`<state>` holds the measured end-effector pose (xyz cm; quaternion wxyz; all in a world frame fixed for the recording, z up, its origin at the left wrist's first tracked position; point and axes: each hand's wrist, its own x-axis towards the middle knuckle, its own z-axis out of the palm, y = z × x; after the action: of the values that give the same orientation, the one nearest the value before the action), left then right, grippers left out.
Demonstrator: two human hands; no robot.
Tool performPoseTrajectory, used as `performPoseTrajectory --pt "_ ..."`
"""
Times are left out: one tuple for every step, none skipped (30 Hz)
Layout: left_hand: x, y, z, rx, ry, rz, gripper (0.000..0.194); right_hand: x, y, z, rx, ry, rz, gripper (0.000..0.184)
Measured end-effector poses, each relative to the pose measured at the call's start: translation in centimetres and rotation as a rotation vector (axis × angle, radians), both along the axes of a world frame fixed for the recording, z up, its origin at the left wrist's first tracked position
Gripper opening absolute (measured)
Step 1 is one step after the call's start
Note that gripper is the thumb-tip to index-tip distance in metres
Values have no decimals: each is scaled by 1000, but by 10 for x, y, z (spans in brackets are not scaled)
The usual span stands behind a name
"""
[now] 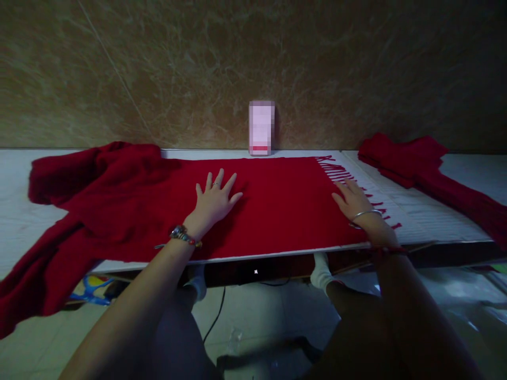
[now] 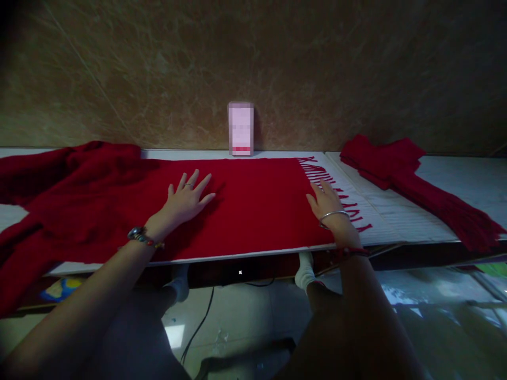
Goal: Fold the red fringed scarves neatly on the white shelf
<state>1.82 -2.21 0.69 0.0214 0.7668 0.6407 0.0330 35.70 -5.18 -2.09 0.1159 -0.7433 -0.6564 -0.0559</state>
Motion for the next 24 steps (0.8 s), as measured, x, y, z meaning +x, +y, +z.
performPoseTrajectory --pt "4 -6 1 -31 -19 -17 60 -10 -2 0 30 16 81 52" --pt "9 -11 0 -81 -34 -25 61 -23 -4 0 29 35 166 52" --pt "13 -15 -1 -130 -37 -30 61 -35 -6 -1 -2 49 247 52" --pt "17 -18 -2 -166 -27 -35 62 -47 -9 -2 -55 52 318 52" --pt "20 -21 -4 -183 -11 -41 63 -57 -12 -4 -109 43 364 52" --pt "23 -23 -6 -188 6 -46 64 -65 -15 -6 -157 27 385 51" --pt "25 -24 -7 -183 20 -49 64 -69 -18 -7 -195 7 379 51" --pt "26 -25 -9 -175 28 -49 64 -70 -20 -8 -221 -12 350 51" --pt "26 -26 -10 -170 30 -50 64 -68 -21 -8 -238 -28 309 51" --pt "26 -26 -10 -170 30 -53 64 -63 -23 -8 -253 -40 265 51" --pt "25 -25 -10 -174 30 -55 64 -56 -24 -8 -266 -50 222 52" --pt "24 -25 -9 -178 29 -54 64 -48 -25 -7 -275 -59 179 52" --pt "23 -23 -9 -185 28 -47 64 -39 -25 -7 -279 -67 137 52" --pt "21 -22 -8 -195 27 -29 65 -29 -26 -6 -277 -75 98 52" --pt "19 -19 -7 -205 24 1 65 -20 -26 -6 -274 -83 61 53" --pt "17 -17 -6 -217 20 42 65 -11 -27 -6 -273 -90 20 53" --pt "14 -14 -5 -230 17 86 66 -2 -27 -6 -277 -95 -23 53" --pt "12 -12 -4 -245 15 127 67 7 -28 -6 -284 -98 -66 54" --pt "9 -10 -3 -260 14 159 67 14 -29 -6 -289 -97 -110 54" --pt "8 -8 -2 -272 14 180 68 21 -30 -5 -291 -95 -155 54" --pt "7 -6 -1 -282 15 191 69 26 -31 -4 -288 -93 -196 54" --pt "6 -5 0 -286 16 196 69 30 -32 -3 -275 -94 -232 54" --pt "7 -4 0 -288 17 198 70 32 -33 0 -251 -98 -259 54" --pt "8 -4 0 -288 18 195 70 31 -34 3 -218 -103 -279 54"
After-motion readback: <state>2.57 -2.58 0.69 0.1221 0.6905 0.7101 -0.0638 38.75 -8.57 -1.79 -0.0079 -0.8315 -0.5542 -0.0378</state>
